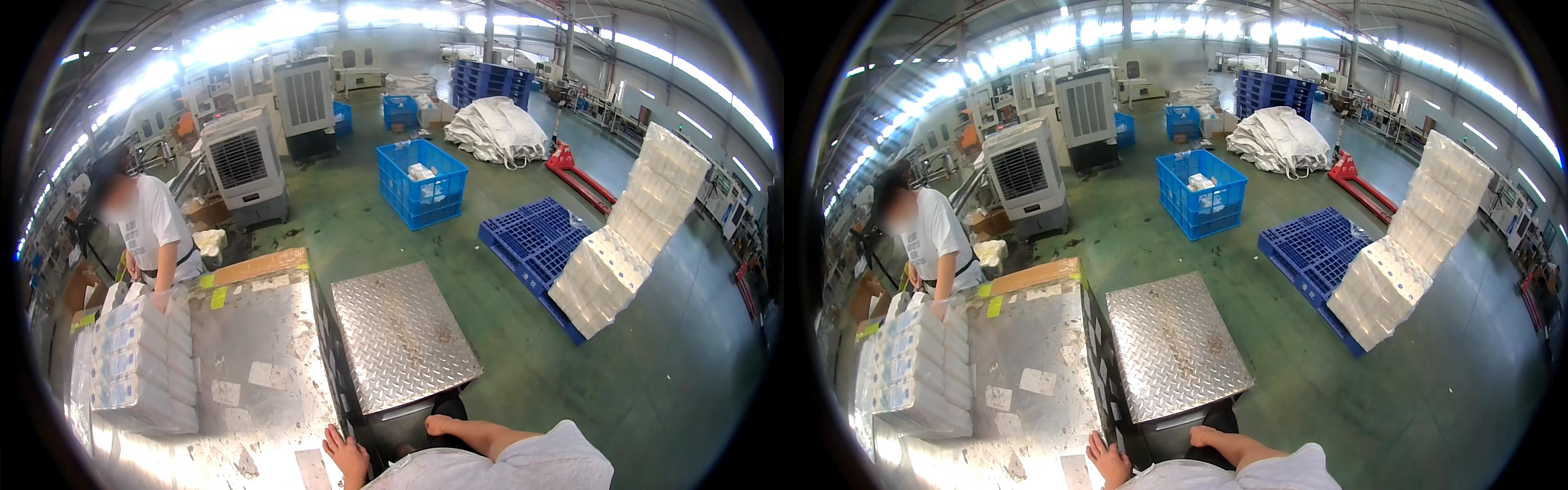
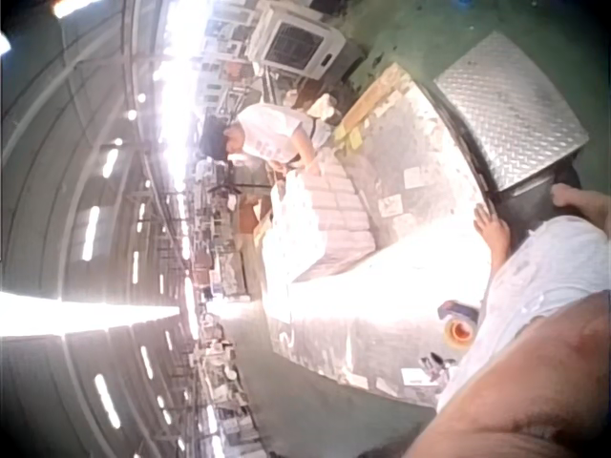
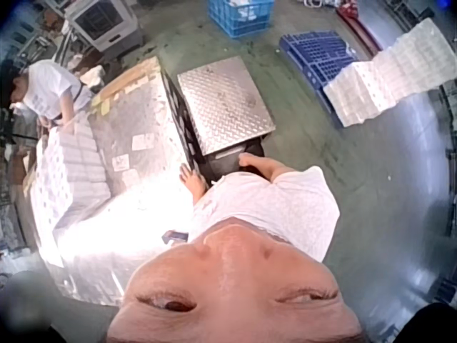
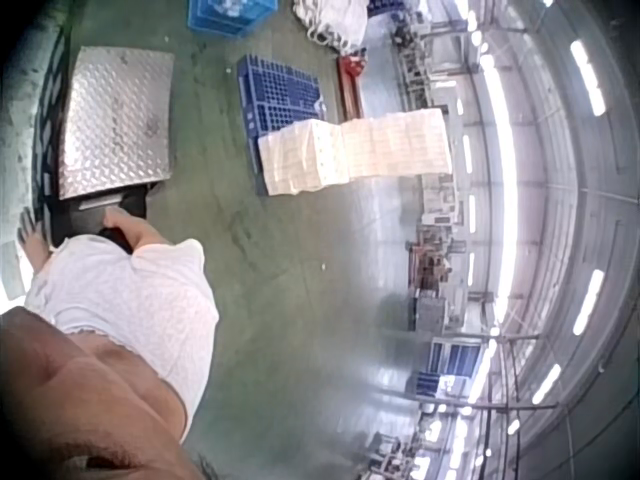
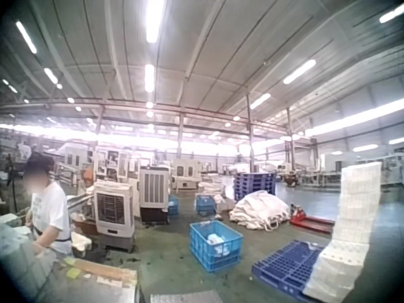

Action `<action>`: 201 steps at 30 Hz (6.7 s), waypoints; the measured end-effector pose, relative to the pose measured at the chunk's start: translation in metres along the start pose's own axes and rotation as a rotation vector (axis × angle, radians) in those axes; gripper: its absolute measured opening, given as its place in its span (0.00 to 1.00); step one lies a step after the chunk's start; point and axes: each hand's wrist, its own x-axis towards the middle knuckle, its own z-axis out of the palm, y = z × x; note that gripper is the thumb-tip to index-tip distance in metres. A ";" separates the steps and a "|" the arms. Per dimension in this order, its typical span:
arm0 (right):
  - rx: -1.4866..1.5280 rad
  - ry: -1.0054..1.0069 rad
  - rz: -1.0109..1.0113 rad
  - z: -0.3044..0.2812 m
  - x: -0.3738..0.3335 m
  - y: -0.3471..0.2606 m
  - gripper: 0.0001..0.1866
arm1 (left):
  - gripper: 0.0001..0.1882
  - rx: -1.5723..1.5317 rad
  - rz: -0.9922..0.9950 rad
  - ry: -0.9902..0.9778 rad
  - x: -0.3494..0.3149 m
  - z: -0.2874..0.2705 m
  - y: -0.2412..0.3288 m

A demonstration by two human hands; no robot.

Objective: The person places a large bundle of tissue packs into a plastic sleeve on a metal table and uses a blue tape dispenser to seal the edges of the plastic wrap.

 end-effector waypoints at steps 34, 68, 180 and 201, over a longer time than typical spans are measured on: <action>-0.016 -0.022 -0.195 -0.001 0.032 0.046 0.15 | 0.08 0.069 -0.075 -0.025 -0.002 -0.018 0.008; 0.110 0.091 -0.263 0.004 0.059 0.086 0.12 | 0.15 -0.349 -0.300 0.067 -0.014 -0.024 0.003; 0.073 -0.001 -0.085 -0.003 0.044 0.066 0.13 | 0.24 0.088 -0.282 0.180 0.019 -0.037 -0.015; 0.090 0.005 -0.095 -0.006 0.038 0.061 0.13 | 0.22 0.063 -0.368 0.241 -0.006 -0.045 -0.025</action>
